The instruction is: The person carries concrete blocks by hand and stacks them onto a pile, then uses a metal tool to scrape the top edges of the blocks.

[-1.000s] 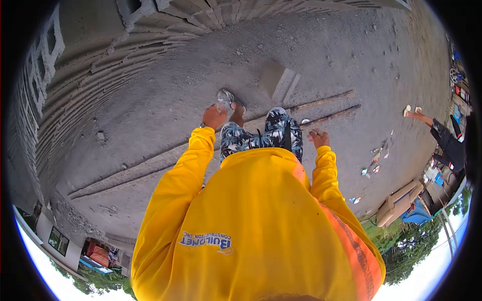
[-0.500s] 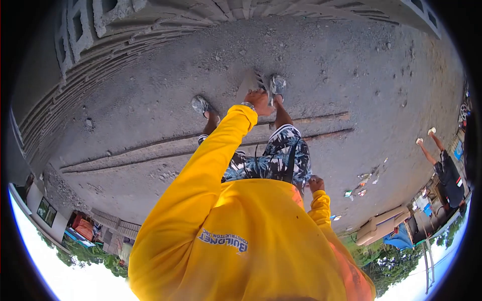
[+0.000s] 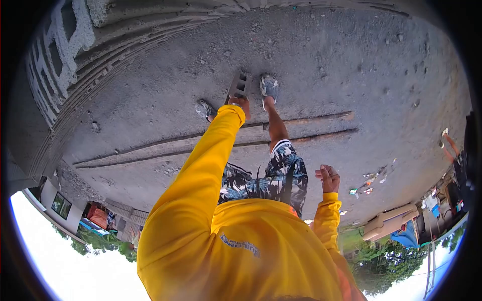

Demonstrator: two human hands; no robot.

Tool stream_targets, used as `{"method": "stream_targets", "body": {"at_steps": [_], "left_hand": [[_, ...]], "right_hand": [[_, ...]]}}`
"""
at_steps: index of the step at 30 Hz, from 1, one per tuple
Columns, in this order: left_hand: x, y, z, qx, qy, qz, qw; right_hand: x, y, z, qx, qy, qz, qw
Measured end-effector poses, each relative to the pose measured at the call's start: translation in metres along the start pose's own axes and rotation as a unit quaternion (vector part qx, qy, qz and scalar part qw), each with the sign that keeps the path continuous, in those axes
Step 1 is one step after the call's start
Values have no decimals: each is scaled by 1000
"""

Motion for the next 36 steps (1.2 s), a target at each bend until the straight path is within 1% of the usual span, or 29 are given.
{"method": "stream_targets", "body": {"at_steps": [1,2,3,4,5,6,7,8,10,11,12,14,15,16,17,18,19,20,21,22,23,25,26,28,29,31,32,35,36], "left_hand": [[-5,-7,10,21,3,-4,1000],[-9,-5,30,-21,-16,1,1000],[-14,-2,53,-5,-19,3,1000],[-18,-1,77,10,-25,3,1000],[-20,3,100,28,-34,3,999],[-20,14,122,70,-49,10,996],[-20,25,149,114,-65,18,991],[-20,38,178,157,-79,27,984],[-18,79,233,188,-106,43,975],[-16,103,262,204,-118,53,970],[-15,120,290,198,-119,50,972],[-17,146,346,184,-112,45,976],[-20,157,371,213,-122,51,968],[-25,163,397,237,-131,57,961],[-31,169,422,260,-139,64,953],[-40,172,441,251,-128,71,957],[-50,173,456,237,-114,63,963],[-58,171,471,218,-102,59,969],[-66,164,485,198,-92,55,974],[-76,154,495,203,-83,31,975],[-89,151,496,218,-77,19,973],[-99,125,515,218,-56,28,974],[-105,115,520,223,-42,26,974],[-117,91,534,239,-28,26,970],[-127,83,538,250,-25,22,968],[-144,58,559,215,11,47,975],[-152,48,572,197,29,53,979],[-178,22,614,177,73,101,976],[-186,14,628,173,83,120,974]], "right_hand": [[-2,-15,-11,-14,19,-9,1000],[-12,-33,-23,-24,71,-8,997],[-24,-54,-31,-33,117,-7,993],[-46,-80,-37,-37,181,109,977],[-75,-108,-40,-37,243,222,943],[-102,-143,-35,-76,229,124,963],[-120,-181,-41,-56,388,140,909],[-151,-217,-34,-113,389,232,884],[-190,-283,-13,-146,452,333,815],[-209,-311,-1,-166,455,363,796],[-225,-331,10,-187,458,392,776],[-251,-356,34,-176,511,412,734],[-264,-369,45,-170,538,419,711],[-262,-375,44,-190,539,430,699],[-268,-365,47,-172,563,420,690],[-272,-351,45,-155,587,410,680],[-265,-340,5,-163,478,454,734],[-244,-322,-29,-171,355,494,775],[-227,-298,-43,-113,351,537,759],[-227,-289,-50,-46,353,572,739],[-245,-301,-37,-23,381,525,761],[-247,-322,28,-14,414,448,793],[-251,-350,67,-52,452,395,798],[-262,-411,170,-176,514,376,751],[-254,-449,199,-214,527,406,715],[-220,-513,251,-289,527,472,645],[-203,-543,271,-317,526,513,600],[-158,-607,317,-414,455,569,546],[-140,-625,326,-415,454,569,545]]}}
Point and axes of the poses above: each hand's wrist, its own z-axis away from the middle knuckle, its own y-axis out of the back of the hand, x = y × z, the point moved 8 cm from there along -z, towards the middle knuckle, and after that the axes turned 6 degrees about x, right-handed, at the moved point
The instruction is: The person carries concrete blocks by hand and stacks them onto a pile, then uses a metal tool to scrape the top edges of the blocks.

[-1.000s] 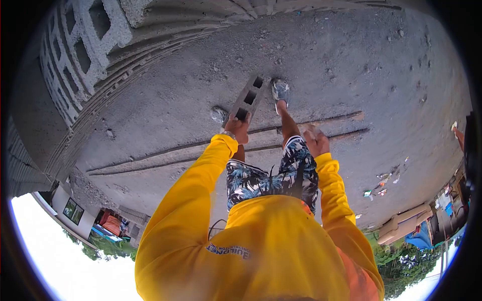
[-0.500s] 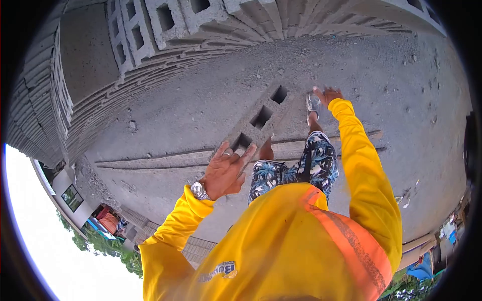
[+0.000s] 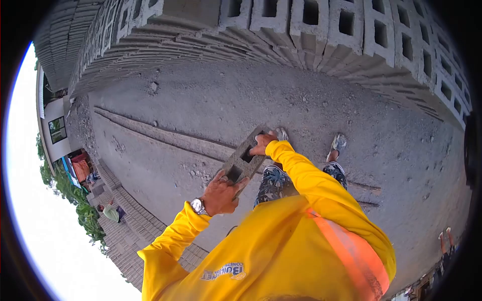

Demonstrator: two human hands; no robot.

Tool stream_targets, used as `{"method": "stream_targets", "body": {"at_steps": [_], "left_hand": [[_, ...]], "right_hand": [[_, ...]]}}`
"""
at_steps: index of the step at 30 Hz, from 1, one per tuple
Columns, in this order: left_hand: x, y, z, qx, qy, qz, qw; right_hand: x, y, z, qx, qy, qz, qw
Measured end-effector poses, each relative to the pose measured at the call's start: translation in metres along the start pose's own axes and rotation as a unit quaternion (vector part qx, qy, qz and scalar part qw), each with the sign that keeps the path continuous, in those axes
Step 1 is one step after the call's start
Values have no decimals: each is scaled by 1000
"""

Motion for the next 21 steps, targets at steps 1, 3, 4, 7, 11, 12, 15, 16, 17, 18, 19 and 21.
{"method": "stream_targets", "body": {"at_steps": [1,3,4,7,11,12,15,16,17,18,19,21], "left_hand": [[-10,-2,14,-5,10,19,1000],[-20,-12,41,-17,29,63,997],[-28,-9,53,-23,40,86,995],[-53,2,97,10,72,147,986],[-53,35,158,123,88,185,971],[-52,45,168,127,93,196,968],[-44,94,183,204,100,190,955],[-41,115,184,248,85,183,948],[-39,138,184,292,71,175,937],[-37,159,182,335,60,165,926],[-37,179,176,373,50,151,914],[-36,224,157,446,28,121,886]], "right_hand": [[-14,-10,-9,-19,-7,-14,1000],[-38,-20,-9,-35,-13,-79,996],[-50,-29,-13,-46,-21,-58,997],[-94,-7,6,52,-26,-42,997],[-170,70,47,110,45,51,992],[-192,101,63,138,63,75,986],[-244,188,104,242,150,126,950],[-260,220,120,266,156,142,941],[-276,254,133,290,165,159,929],[-288,285,143,321,185,180,911],[-298,316,152,350,205,199,892],[-311,379,161,374,201,227,876]]}}
Point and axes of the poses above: each hand's wrist, its own z-axis away from the middle knuckle, its own y-axis out of the back of the hand, x = y × z, the point moved 8 cm from there along -z, towards the middle knuckle, and after that the axes turned 6 degrees about x, right-handed, at the moved point
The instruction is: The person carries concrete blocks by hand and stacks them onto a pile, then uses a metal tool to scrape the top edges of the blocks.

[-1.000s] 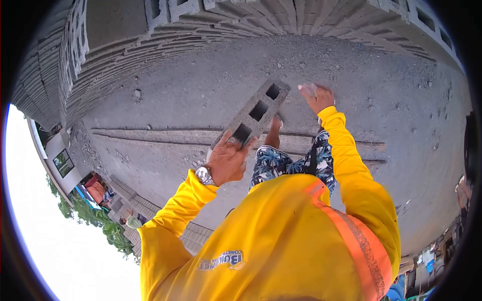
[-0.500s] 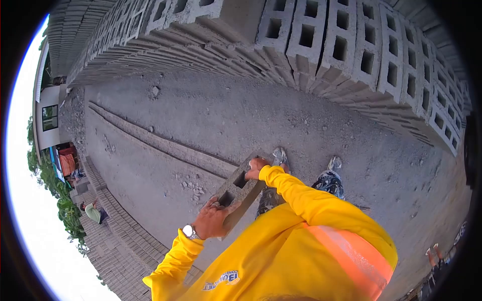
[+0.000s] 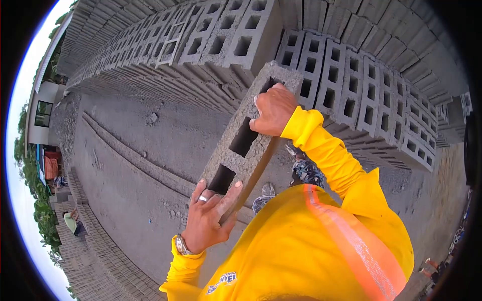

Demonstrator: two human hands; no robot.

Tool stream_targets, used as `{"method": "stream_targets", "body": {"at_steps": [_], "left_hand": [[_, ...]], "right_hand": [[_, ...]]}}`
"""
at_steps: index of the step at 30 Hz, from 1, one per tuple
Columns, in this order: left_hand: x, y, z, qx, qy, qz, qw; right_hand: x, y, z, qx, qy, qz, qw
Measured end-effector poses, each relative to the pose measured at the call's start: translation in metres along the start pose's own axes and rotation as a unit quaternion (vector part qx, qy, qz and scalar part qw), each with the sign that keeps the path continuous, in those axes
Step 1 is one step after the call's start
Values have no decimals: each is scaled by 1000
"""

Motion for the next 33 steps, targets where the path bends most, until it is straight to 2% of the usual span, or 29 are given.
{"method": "stream_targets", "body": {"at_steps": [2,5,10,13,15,19,32,33], "left_hand": [[7,0,-52,42,1,4,999],[6,-3,-138,105,-17,-12,994],[0,-17,-267,158,-38,1,987],[-11,-32,-319,140,-34,-11,989],[-15,-43,-341,138,-31,-3,990],[-29,-66,-366,136,-24,-23,990],[-37,-75,-373,179,-27,-18,983],[-37,-74,-374,165,-20,-21,986]], "right_hand": [[31,35,-39,44,38,41,997],[86,75,-99,47,59,45,996],[182,94,-193,31,54,66,996],[224,88,-226,15,40,62,997],[251,76,-246,-12,33,66,997],[275,54,-264,21,81,54,995],[275,48,-271,7,110,71,991],[279,42,-273,-32,85,95,991]]}}
Point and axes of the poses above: each hand's wrist, its own z-axis away from the middle knuckle, its own y-axis out of the back of the hand, x = y × z, the point moved 8 cm from there along -z, towards the middle knuckle, and after that the axes turned 6 degrees about x, right-handed, at the moved point
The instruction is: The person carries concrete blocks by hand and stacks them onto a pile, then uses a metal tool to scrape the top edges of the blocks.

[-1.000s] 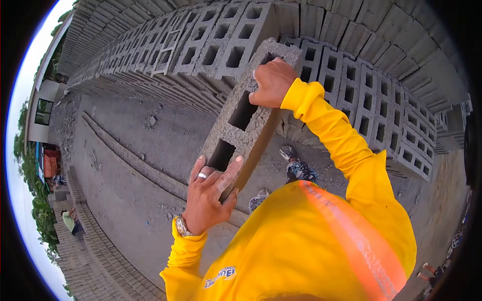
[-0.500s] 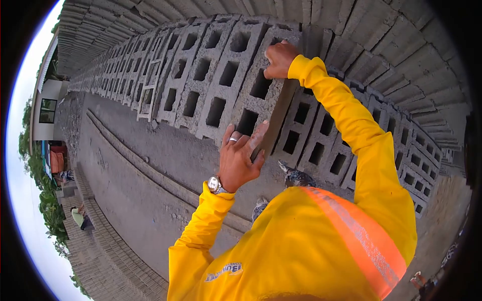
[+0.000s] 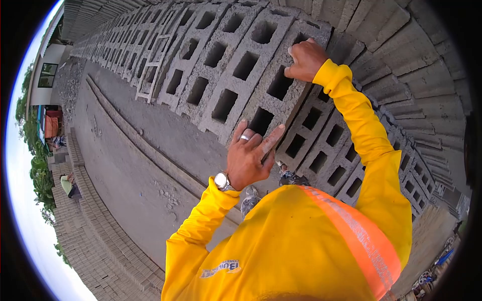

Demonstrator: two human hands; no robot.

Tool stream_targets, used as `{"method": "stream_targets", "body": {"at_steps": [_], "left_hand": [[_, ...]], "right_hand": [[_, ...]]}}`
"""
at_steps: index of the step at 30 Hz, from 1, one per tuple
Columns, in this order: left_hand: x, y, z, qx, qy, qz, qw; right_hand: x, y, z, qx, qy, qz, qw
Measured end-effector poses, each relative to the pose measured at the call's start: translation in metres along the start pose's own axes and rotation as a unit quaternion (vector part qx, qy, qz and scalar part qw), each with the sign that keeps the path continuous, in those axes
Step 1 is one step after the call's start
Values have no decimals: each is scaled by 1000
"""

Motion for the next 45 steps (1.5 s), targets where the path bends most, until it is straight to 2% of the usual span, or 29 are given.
{"method": "stream_targets", "body": {"at_steps": [3,5,6,7,9,11,12,13,16,19,21,22,23,24,25,26,27,28,30,32,34,37,40,43,45], "left_hand": [[-3,1,1,-7,8,7,1000],[-7,1,7,7,20,17,1000],[-6,4,8,13,19,15,1000],[-6,12,12,22,15,12,1000],[-9,54,31,133,3,52,990],[-31,93,69,239,4,69,968],[-49,112,104,288,20,71,955],[-75,121,143,307,120,99,939],[-164,102,289,305,360,105,875],[-234,30,496,152,560,36,814],[-243,-27,656,74,623,-16,778],[-227,-46,726,-5,688,-13,726],[-214,-81,816,-46,731,46,680],[-199,-117,900,-156,733,-7,662],[-133,-99,926,-40,894,157,417],[-101,-107,964,60,902,208,375],[-76,-107,983,110,893,241,364],[-53,-66,954,26,892,168,418],[-21,-70,980,66,923,189,329],[-20,-66,984,69,928,147,337],[-43,-71,971,105,921,151,342],[-104,-92,942,198,892,224,340],[-194,-93,872,191,839,277,429],[-276,-87,802,161,815,291,474],[-326,-64,749,132,765,304,553]], "right_hand": [[-4,10,5,45,-17,-17,999],[4,2,9,119,-23,12,993],[3,2,9,65,-41,37,996],[3,1,9,82,-27,74,993],[-15,22,19,100,5,167,981],[-35,69,47,218,1,125,968],[-28,81,69,261,-63,-23,963],[-25,87,92,295,-128,-169,932],[-70,76,159,370,-154,-241,884],[-133,37,218,424,-183,-245,852],[-156,-4,251,452,-218,-329,800],[-182,-28,261,412,-258,-359,797],[-212,-48,266,362,-280,-302,836],[-230,-78,264,283,-277,-280,875],[-245,-105,263,249,-253,-262,898],[-261,-125,257,217,-227,-243,918],[-283,-133,249,212,-200,-259,921],[-308,-141,243,206,-176,-275,922],[-352,-157,231,199,-130,-286,928],[-387,-169,215,199,-85,-273,937],[-417,-183,198,138,-83,-282,946],[-450,-196,169,110,-39,-334,935],[-463,-207,136,55,-9,-325,944],[-452,-244,112,-60,-70,-289,953],[-447,-267,103,-131,-65,-240,960]]}}
Point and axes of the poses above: each hand's wrist, its own z-axis away from the middle knuckle, its own y-axis out of the back of the hand, x = y × z, the point moved 8 cm from there along -z, towards the middle knuckle, and after that the axes turned 6 degrees about x, right-handed, at the moved point
